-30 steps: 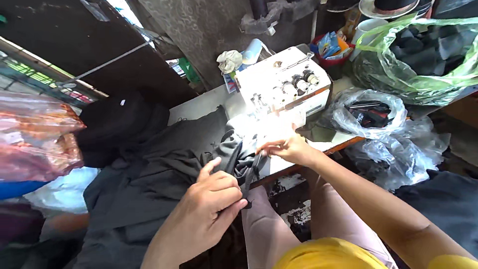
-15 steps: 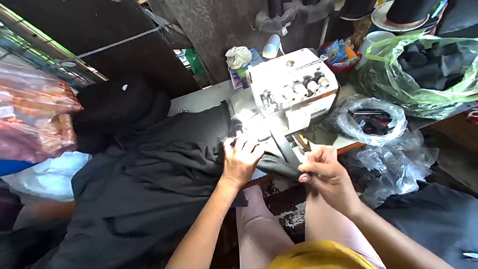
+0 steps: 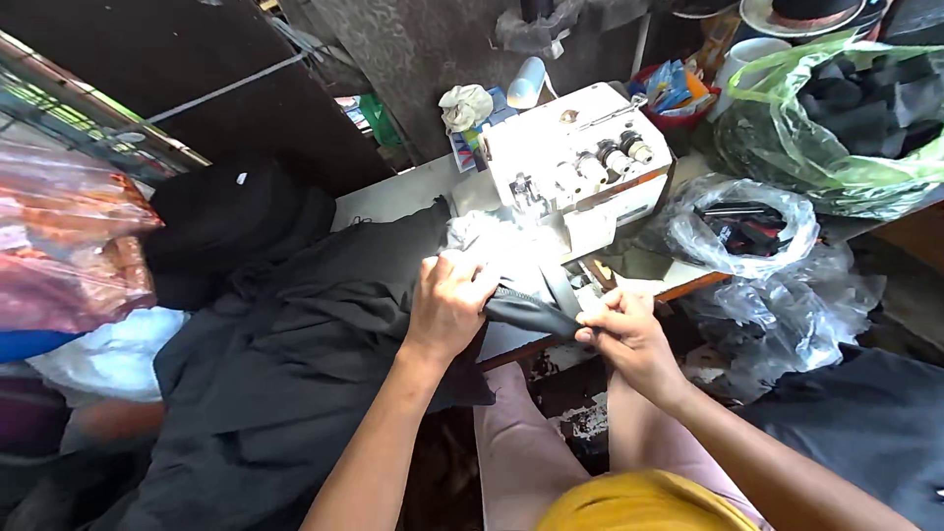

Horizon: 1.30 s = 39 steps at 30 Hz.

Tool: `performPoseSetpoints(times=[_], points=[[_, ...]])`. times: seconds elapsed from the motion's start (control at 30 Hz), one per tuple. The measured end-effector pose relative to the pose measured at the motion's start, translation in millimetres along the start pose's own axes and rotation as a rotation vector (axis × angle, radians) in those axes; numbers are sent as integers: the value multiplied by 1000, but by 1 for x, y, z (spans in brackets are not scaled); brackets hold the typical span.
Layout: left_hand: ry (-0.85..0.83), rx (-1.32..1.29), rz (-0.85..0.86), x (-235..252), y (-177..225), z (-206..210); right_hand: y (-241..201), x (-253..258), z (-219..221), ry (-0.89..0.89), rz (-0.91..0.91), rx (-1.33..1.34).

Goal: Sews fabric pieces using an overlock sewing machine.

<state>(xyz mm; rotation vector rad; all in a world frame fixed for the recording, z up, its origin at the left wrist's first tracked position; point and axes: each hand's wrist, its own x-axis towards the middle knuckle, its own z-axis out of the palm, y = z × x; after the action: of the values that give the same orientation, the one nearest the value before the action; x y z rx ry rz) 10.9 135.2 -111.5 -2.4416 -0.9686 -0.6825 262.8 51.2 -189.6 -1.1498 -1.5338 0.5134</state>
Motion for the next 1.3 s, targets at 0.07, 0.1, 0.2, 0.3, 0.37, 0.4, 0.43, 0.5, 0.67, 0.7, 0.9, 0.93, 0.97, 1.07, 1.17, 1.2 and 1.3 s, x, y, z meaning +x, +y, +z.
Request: performPoseSetpoints(times=[0.07,0.1,0.2,0.3,0.37,0.4,0.43,0.5,0.67,0.7,0.9,0.93,0.97,1.07,1.17,1.2,1.3], points=[[-15,12,-12,11,-10,-3,7,18,11,3,6,-15],[-27,21,-20,16,-15,-5,10,27,16,-2,10,-19],[-93,47,-43,31,-25,-20,16,56,28,-4,53,19],[-221,20,-82,41,-24,-47,22,81,38,-20,90,48],[-247,-47,-76,43,-17,-62,26,94,42,-11,52,18],[-236,-88,-67,43,-10,-67,27,97,43,0,19,-9],[-219,-148,-67,43,0,-71,28,99,43,0,4,-33],[-181,-255,-70,42,23,-74,28,99,40,-13,4,-66],[-128,-235,-125,30,62,-36,32,96,40,38,-71,-52],[-174,-157,-150,25,63,-21,32,95,39,37,-68,-52],[-52,-47,-97,13,51,11,36,84,40,100,-90,-73],[-74,-77,-87,15,56,5,35,82,41,104,-112,-94],[-99,-103,-77,18,60,1,35,81,41,108,-147,-121],[-125,-156,-87,23,69,-1,36,79,39,103,-239,-135],[-36,-223,-144,20,63,8,37,76,37,111,-277,-107],[-21,-246,-152,18,61,12,38,75,36,118,-264,-93],[-116,-168,-124,10,56,18,40,71,36,124,-179,-34]])
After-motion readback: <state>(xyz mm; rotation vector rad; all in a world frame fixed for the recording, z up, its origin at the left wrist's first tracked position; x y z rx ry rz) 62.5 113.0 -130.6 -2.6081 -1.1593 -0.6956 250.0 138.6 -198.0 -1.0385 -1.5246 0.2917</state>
